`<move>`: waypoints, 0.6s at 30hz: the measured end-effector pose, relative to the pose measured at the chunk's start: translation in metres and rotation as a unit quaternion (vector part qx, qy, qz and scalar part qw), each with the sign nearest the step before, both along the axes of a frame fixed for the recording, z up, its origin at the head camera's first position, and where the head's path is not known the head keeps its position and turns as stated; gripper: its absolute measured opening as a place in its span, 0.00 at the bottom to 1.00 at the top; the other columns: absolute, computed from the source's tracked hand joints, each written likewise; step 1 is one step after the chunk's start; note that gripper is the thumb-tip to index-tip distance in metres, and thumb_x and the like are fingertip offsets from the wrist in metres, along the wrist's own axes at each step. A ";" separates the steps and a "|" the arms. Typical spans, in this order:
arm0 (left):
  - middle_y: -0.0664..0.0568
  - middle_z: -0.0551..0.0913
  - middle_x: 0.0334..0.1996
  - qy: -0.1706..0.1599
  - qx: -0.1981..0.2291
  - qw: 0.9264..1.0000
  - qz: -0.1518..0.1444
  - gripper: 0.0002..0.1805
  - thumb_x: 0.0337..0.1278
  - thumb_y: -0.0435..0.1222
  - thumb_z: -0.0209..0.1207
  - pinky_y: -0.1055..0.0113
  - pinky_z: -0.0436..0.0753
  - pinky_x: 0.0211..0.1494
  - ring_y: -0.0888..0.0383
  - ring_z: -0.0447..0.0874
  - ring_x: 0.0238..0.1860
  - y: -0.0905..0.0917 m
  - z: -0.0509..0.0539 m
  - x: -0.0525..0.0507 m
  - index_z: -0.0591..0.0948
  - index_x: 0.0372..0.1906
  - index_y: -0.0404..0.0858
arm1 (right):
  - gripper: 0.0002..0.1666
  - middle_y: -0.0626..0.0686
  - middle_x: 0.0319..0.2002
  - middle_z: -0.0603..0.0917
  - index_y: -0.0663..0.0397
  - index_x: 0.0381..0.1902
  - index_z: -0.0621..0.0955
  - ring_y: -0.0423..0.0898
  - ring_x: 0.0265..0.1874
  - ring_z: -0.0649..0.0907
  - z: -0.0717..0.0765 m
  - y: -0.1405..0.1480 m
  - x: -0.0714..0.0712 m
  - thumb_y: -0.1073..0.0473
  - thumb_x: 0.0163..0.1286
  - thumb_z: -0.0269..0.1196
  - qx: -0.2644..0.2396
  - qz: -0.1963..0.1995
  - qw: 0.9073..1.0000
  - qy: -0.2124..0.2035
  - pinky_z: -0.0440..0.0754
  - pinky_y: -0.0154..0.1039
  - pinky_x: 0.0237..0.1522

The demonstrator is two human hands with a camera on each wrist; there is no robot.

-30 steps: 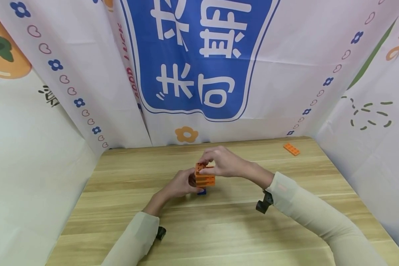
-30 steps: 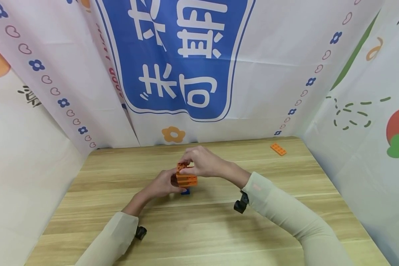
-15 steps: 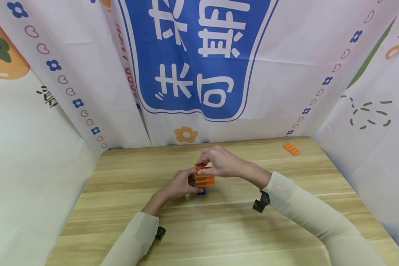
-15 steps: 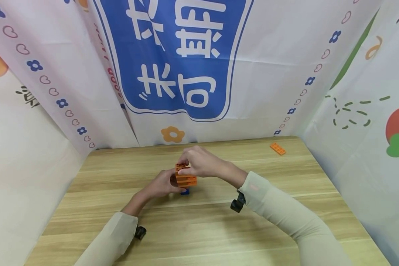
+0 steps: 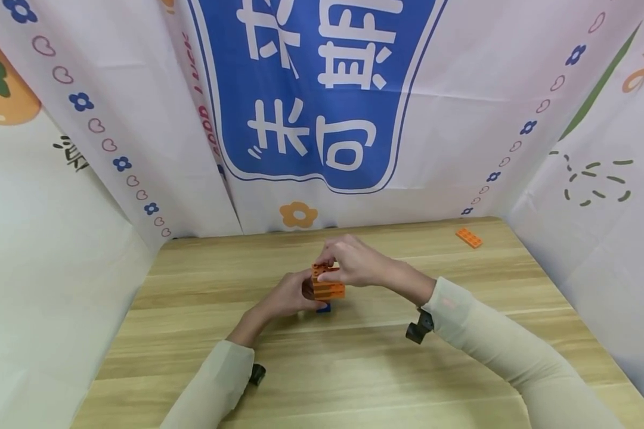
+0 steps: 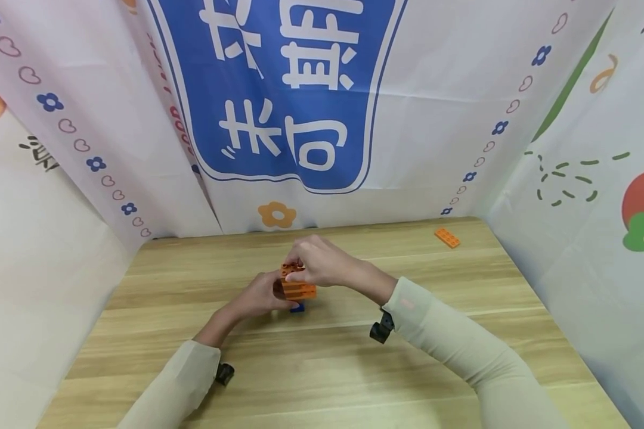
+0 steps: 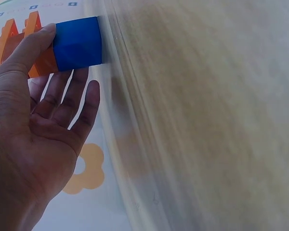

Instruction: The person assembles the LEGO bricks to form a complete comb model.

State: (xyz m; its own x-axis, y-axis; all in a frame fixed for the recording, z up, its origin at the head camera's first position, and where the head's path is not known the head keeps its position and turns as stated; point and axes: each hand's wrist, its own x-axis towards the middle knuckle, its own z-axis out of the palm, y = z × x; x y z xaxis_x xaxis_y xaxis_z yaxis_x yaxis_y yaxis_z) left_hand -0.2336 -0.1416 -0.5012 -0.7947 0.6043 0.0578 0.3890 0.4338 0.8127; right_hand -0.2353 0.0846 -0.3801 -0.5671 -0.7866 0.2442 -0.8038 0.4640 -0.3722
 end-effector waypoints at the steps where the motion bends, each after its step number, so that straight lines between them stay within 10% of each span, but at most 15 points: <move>1: 0.51 0.89 0.47 0.000 0.002 1.000 -0.001 0.26 0.59 0.35 0.77 0.66 0.88 0.48 0.59 0.88 0.44 0.000 0.000 -0.001 0.81 0.61 0.38 | 0.12 0.50 0.39 0.90 0.56 0.46 0.92 0.45 0.37 0.87 0.000 0.000 0.000 0.59 0.66 0.76 0.000 0.000 1.000 0.001 0.82 0.32 0.38; 18: 0.52 0.88 0.52 0.015 -0.009 1.000 -0.001 0.31 0.60 0.38 0.77 0.64 0.87 0.52 0.59 0.87 0.48 -0.001 0.000 -0.001 0.79 0.67 0.40 | 0.13 0.49 0.39 0.90 0.55 0.47 0.92 0.45 0.37 0.88 -0.002 0.002 0.001 0.58 0.67 0.76 -0.009 -0.009 1.000 0.000 0.83 0.32 0.38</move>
